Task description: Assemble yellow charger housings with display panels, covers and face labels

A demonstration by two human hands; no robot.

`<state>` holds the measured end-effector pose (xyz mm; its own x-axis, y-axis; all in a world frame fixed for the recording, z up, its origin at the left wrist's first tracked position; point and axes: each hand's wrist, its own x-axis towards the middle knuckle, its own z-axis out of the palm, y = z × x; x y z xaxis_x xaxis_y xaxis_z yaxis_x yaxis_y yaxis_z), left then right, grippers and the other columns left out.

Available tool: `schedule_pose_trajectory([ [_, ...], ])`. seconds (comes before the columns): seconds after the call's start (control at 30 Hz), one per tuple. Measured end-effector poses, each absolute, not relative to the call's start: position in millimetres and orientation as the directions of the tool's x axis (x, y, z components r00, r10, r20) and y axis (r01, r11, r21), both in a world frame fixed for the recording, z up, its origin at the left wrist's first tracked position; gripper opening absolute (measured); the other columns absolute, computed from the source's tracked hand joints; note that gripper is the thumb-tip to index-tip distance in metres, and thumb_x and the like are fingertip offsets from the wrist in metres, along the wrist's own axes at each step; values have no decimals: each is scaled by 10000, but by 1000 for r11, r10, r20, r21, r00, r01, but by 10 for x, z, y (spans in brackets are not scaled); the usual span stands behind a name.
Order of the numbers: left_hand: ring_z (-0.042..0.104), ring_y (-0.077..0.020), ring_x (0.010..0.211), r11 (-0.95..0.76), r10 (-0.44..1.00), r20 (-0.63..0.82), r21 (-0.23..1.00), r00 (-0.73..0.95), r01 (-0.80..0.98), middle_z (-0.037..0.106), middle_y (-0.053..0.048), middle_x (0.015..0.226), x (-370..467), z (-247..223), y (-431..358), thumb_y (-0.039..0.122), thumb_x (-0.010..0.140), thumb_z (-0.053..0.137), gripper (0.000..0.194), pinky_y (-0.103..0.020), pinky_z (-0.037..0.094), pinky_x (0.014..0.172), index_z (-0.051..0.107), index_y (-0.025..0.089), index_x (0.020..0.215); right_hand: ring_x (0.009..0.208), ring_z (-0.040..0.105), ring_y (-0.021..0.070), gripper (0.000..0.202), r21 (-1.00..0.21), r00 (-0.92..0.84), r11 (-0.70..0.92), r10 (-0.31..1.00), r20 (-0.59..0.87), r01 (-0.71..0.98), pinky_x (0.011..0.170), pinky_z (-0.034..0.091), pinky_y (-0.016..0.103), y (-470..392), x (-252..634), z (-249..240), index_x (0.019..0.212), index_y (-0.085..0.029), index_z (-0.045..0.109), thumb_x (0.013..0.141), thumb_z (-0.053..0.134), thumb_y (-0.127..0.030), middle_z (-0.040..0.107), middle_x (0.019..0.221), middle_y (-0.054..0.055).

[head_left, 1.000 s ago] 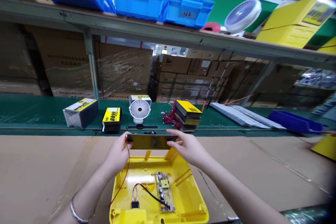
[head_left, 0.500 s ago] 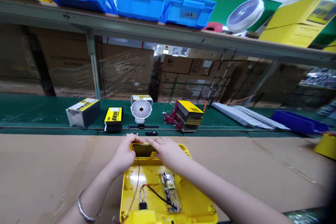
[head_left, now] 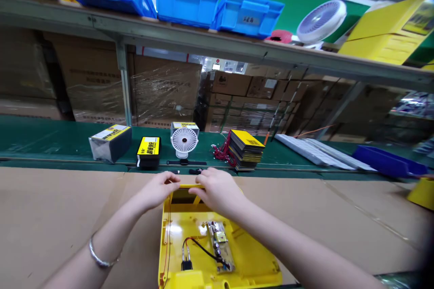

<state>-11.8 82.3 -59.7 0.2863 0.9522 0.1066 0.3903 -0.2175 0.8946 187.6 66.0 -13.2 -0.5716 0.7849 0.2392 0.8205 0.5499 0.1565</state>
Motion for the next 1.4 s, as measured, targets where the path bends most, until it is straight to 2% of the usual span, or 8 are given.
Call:
schedule_pose_trajectory([
  [0.2,555,-154,594,-241,924,-22,741,382,626,639,-12,619,-292,-372,928,254,665,591,117,-243,380,519,671,176,632,594,577,175,411,-272,-551,529,835,-6,804,522,328,259,479,1431,-378,714,-219,674,790,483,-574,677,679,36],
  [0.33,504,-104,499,-219,924,-115,622,364,752,593,14,564,-212,-270,956,148,647,643,15,-217,365,459,656,148,654,638,598,130,200,-510,-519,379,839,-163,772,508,361,199,509,1321,-647,811,-226,673,769,522,-350,697,771,3],
  [0.6,518,-94,571,-223,916,-205,457,345,861,566,28,645,-68,-249,1067,221,756,652,140,-239,448,547,582,125,683,447,522,100,128,-445,-433,281,854,-288,850,408,314,181,601,1717,-436,633,-190,642,609,516,-203,635,550,-12],
  [0.93,508,-85,574,-216,902,-230,493,366,843,556,21,689,-65,-430,1155,259,795,616,156,-215,436,513,567,119,745,574,527,128,106,-289,-384,369,923,5,883,515,313,236,443,2161,-66,648,-208,613,691,517,-218,642,650,4],
  [1.1,507,-83,576,-238,895,-214,513,392,825,548,23,687,-67,-485,1174,263,801,610,163,-209,432,506,563,117,745,731,614,161,302,-571,-470,311,870,-152,760,611,425,237,407,2147,-225,984,-222,632,778,541,-423,683,874,43],
  [1.2,497,-78,557,-239,893,-218,510,393,826,537,29,667,-54,-481,1187,268,804,607,169,-203,425,493,561,117,743,860,626,199,534,-767,-501,97,808,-311,634,688,467,261,410,1905,-415,1115,-172,575,724,604,-534,656,1022,107],
  [1.3,483,-71,531,-220,897,-235,498,375,839,525,35,652,-41,-459,1183,271,809,603,169,-196,416,474,561,117,756,727,646,161,353,-876,-484,-220,763,-429,430,603,487,244,408,1555,-632,998,-136,563,797,564,-426,673,858,88],
  [1.4,491,-73,544,-208,900,-242,494,363,844,532,31,667,-39,-434,1158,267,813,598,162,-199,425,483,563,116,768,542,599,104,110,-881,-443,-312,773,-453,355,515,476,210,401,1286,-791,879,-138,528,813,518,-224,621,652,16],
])
